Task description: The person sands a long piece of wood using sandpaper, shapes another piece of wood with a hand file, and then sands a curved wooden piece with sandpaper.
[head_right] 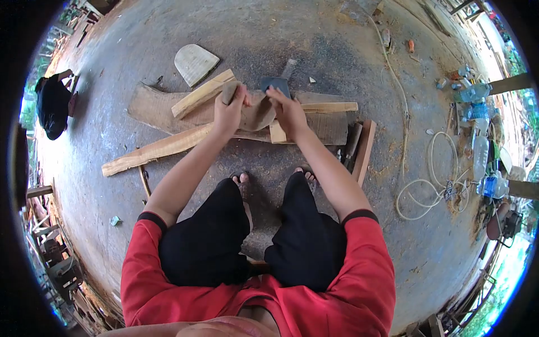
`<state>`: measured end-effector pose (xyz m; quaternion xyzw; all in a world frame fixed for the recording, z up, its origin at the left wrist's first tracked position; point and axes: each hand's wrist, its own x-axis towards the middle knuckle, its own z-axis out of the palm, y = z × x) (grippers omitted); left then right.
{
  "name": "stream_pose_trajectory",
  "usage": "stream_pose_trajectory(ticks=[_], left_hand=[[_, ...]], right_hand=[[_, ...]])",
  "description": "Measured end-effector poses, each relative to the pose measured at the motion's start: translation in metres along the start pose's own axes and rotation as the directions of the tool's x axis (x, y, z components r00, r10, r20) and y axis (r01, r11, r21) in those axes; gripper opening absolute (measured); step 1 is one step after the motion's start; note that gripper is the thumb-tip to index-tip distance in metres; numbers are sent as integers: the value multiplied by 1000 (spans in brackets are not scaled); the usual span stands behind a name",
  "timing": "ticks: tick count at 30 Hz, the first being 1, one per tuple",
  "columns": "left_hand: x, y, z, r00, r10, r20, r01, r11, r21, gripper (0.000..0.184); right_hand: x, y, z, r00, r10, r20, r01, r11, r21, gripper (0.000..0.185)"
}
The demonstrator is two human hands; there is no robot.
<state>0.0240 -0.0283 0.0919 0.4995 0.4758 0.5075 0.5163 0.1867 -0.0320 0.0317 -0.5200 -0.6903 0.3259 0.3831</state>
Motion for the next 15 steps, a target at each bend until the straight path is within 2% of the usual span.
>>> stream_pose_trajectory(ticks=[1, 2, 4, 5, 6, 8, 9, 10, 12, 13, 14, 15], left_hand=[[5, -1, -3, 1000, 25, 8, -25, 999, -23, 23], [5, 0, -4, 999, 32, 14, -32, 999, -22, 23], [2, -2, -6, 1000, 17, -19, -19, 993, -117, 23], [1, -5, -7, 999, 36, -8, -37, 993, -114, 25], [2, -7, -8, 999, 34, -12, -35, 993, -113, 25], [0, -13, -11, 997, 73, -16, -74, 990, -122, 26], [1, -4, -9, 998, 34, -44, -37, 997, -66, 26], [4, -3, -10, 998, 41, -46, -44, 997, -71, 26], [10, -3, -11, 999, 0, -45, -4, 996, -93, 27], [10, -6, -12, 999, 3, -43, -7, 995, -101, 27], [9, -9, -13, 999, 18, -34, -21, 995, -102, 27], [9, -8, -14, 999, 30, -29, -33, 994, -101, 27]], right_hand=[[5, 2, 0, 996, 88, 4, -88, 995, 54, 33], [4, 2, 2, 996, 84, -4, -84, 995, 53, 33], [-7, -12, 13, 985, -168, 40, 172, 938, -300, 34], [-17, -25, 27, 985, -172, -32, 163, 967, -195, 33], [-15, -22, 25, 985, -172, -29, 164, 968, -192, 33], [-12, -9, 16, 989, -139, 45, 146, 933, -328, 32], [-3, -2, 16, 990, -139, -9, 132, 959, -252, 31], [-2, 3, 18, 989, -145, -8, 138, 957, -257, 31], [3, 5, 17, 999, -13, -52, 1, 976, -217, 30], [0, -6, 18, 998, -47, 30, 55, 924, -377, 30], [-12, -19, 26, 994, -110, -1, 106, 957, -270, 31], [-11, -22, 22, 994, -104, 26, 108, 950, -293, 30]])
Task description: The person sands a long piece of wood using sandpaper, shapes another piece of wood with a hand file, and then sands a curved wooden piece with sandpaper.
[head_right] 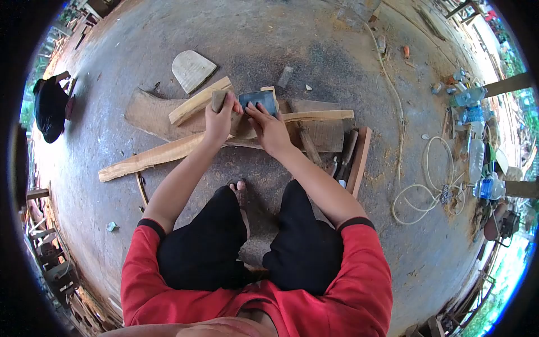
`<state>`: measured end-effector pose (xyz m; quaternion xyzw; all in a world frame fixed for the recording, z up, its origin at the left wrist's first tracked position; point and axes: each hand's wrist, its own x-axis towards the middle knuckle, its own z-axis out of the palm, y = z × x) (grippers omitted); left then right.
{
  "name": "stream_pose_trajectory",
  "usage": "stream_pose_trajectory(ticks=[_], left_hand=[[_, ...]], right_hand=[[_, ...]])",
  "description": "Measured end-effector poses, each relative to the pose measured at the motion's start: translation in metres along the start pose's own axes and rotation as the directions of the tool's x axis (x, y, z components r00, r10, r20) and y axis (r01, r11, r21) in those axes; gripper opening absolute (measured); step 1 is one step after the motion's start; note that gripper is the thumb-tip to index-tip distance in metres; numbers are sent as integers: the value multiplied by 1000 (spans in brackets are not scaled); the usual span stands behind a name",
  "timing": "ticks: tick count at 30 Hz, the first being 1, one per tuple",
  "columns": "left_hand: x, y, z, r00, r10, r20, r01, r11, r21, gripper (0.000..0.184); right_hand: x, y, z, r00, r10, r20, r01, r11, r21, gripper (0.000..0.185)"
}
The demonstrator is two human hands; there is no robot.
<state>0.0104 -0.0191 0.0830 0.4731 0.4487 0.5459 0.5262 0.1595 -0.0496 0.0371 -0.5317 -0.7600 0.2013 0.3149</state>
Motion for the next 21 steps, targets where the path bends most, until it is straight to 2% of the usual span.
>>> stream_pose_trajectory(ticks=[1, 2, 3, 5, 7, 8, 9, 11, 12, 13, 15, 16, 17, 19, 21], left_hand=[[1, -1, 0, 1000, -5, -6, 5, 1000, -1, 27], [0, -1, 1, 1000, -13, -21, 13, 1000, 1, 27], [-1, 1, 1, 999, -15, -34, 16, 1000, 4, 26], [-2, 6, 3, 999, -26, -25, 27, 998, 53, 26], [0, 8, 4, 1000, -29, -12, 30, 994, 101, 26], [0, 4, 1, 1000, -17, -12, 18, 999, 29, 27], [-2, 3, -1, 1000, -10, -17, 9, 999, -43, 27], [-6, -2, -4, 1000, -11, -24, 10, 999, -33, 28], [-4, -1, -3, 999, -24, -24, 25, 1000, 12, 28], [-2, 1, -2, 999, -29, -23, 30, 998, 57, 27], [-5, 4, 0, 1000, -4, 22, 2, 995, 95, 27], [-4, 4, 1, 1000, 10, 21, -12, 998, 65, 27], [-4, 2, 1, 1000, 18, 18, -18, 999, 33, 27], [-5, 2, 0, 1000, -4, 12, 4, 1000, 0, 27], [-7, 3, 0, 1000, 3, 16, -4, 998, 65, 26]], right_hand=[[-2, 1, -3, 999, 2, 34, -2, 1000, -20, 29], [-2, 25, 10, 1000, 28, -2, -27, 975, 218, 30], [6, 53, 23, 997, 61, -38, -38, 895, 444, 31], [16, 60, 19, 993, 93, -71, -58, 919, 391, 35], [13, 43, 7, 999, -24, -33, 22, 998, -64, 35], [7, 19, 2, 996, -78, 43, 83, 986, -147, 34], [8, 19, 0, 996, -78, 47, 84, 986, -146, 34], [10, 21, -2, 990, -128, 55, 135, 981, -141, 35], [17, 45, 10, 998, -24, 51, 20, 998, 66, 35], [23, 39, 0, 999, -25, 48, 22, 997, 67, 35], [36, 26, -21, 983, 144, 115, -117, 970, -215, 35], [29, 21, -11, 999, 21, 37, -15, 987, -158, 34], [16, 17, -2, 997, -73, 32, 76, 992, -101, 34], [9, 3, -1, 994, -94, 62, 97, 995, -34, 33], [19, 30, -5, 997, -74, -12, 70, 975, -213, 31]])
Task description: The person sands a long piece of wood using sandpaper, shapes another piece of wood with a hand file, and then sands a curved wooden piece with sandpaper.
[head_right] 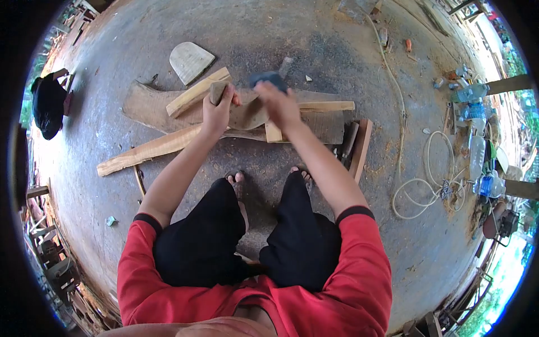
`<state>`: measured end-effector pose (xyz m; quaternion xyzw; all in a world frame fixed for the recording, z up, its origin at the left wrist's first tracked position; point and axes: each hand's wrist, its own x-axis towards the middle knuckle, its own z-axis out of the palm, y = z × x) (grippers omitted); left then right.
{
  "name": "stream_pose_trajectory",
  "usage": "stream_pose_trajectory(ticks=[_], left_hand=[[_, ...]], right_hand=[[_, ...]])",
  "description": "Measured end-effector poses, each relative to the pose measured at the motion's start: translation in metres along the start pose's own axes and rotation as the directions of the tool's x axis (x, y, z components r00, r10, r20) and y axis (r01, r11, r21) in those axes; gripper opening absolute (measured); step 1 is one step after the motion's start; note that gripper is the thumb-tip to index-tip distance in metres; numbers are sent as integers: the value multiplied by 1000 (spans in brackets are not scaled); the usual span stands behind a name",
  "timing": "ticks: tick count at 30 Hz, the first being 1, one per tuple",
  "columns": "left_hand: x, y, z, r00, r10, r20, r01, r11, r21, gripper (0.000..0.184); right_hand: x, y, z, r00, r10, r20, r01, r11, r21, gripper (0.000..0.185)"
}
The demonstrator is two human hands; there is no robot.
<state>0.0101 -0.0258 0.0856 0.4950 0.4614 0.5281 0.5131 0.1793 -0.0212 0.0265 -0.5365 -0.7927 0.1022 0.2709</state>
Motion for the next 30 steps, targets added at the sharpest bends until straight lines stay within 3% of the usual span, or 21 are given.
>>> stream_pose_trajectory(ticks=[1, 4, 6, 8, 10, 12, 14, 16, 17, 19, 22, 24, 30], left_hand=[[-3, 1, 0, 1000, -1, 19, 1, 1000, 30, 26], [-7, 1, 1, 1000, 23, -4, -23, 999, 29, 27], [1, -2, -2, 1000, 2, -30, -2, 1000, -16, 27], [3, -5, -6, 1000, 19, 17, -18, 999, -51, 27], [3, -3, -6, 1000, 18, 10, -18, 998, -62, 27], [3, -5, -8, 998, -19, -60, 15, 998, -62, 27], [7, -7, -9, 995, -36, -88, 30, 997, -65, 27], [6, -8, -12, 992, -63, -109, 56, 996, -62, 27], [4, -8, -12, 993, -64, -101, 57, 996, -72, 27], [-2, -8, -13, 994, -58, -95, 50, 996, -80, 27], [-7, -6, -10, 998, 20, -63, -21, 1000, -13, 23], [-7, -6, -4, 995, 20, -100, -22, 1000, -16, 23], [-10, 1, 5, 999, 5, -48, 0, 995, 99, 22]], right_hand=[[10, 11, -13, 945, 274, 180, -315, 911, 265, 33], [12, -5, -21, 927, 333, 172, -373, 862, 345, 31], [8, -27, -16, 951, 273, 144, -309, 863, 400, 28], [0, -37, -12, 998, -40, 55, 26, 968, 248, 28], [1, -21, -1, 997, -81, 11, 75, 967, 245, 27], [4, -9, 5, 995, 96, -13, -80, 888, 453, 26], [9, -9, 6, 996, 80, -31, -58, 898, 436, 24], [10, -11, 4, 989, 149, 24, -140, 847, 512, 26], [11, -8, 1, 989, 149, 21, -138, 848, 512, 26], [12, 4, -6, 859, 462, 219, -511, 796, 325, 32], [3, 4, -14, 849, 467, 248, -528, 768, 361, 38], [-9, -8, 10, 963, 260, -68, -202, 865, 459, 33], [-12, 0, -2, 992, 73, -103, -29, 927, 374, 29]])
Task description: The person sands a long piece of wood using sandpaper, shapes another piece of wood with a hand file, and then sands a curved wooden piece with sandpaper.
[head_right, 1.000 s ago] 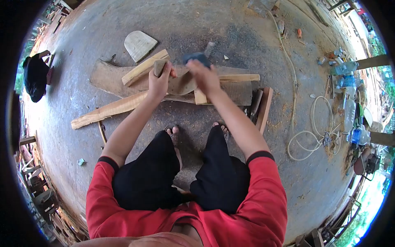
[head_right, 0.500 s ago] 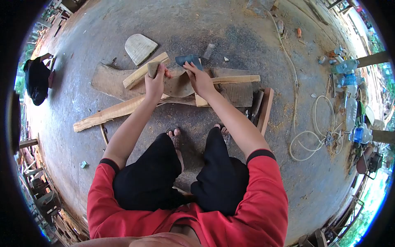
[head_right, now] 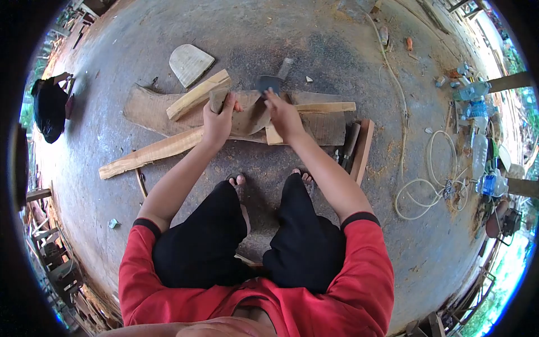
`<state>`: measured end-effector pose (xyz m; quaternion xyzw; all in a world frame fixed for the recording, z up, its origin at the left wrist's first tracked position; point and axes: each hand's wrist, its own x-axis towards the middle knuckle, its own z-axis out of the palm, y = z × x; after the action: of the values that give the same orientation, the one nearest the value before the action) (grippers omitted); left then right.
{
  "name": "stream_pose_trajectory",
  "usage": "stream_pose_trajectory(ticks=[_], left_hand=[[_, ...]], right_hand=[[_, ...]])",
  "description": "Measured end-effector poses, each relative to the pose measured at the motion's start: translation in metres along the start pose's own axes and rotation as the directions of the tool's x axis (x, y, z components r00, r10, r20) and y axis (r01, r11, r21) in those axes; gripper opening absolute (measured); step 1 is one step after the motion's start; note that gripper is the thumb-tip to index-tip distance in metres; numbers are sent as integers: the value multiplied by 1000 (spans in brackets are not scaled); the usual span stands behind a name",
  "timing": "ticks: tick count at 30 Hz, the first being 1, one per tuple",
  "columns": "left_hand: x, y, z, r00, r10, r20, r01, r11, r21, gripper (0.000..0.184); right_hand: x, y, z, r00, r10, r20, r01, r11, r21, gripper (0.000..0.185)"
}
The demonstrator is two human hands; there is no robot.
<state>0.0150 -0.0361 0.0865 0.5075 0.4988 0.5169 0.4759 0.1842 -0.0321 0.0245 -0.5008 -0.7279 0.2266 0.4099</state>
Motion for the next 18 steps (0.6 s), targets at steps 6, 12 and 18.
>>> stream_pose_trajectory(ticks=[6, 12, 18], left_hand=[[-2, 9, 12, 999, 39, 31, -42, 995, 92, 19], [-10, 13, 20, 992, 64, 111, -75, 992, 97, 16], [-5, 23, 19, 976, 68, 205, -95, 988, 123, 17]], right_hand=[[6, -19, -8, 970, 243, 28, -244, 967, 74, 31], [3, 0, -23, 960, 272, 62, -274, 961, 30, 32], [7, -6, -19, 973, 212, 86, -221, 968, 115, 31]])
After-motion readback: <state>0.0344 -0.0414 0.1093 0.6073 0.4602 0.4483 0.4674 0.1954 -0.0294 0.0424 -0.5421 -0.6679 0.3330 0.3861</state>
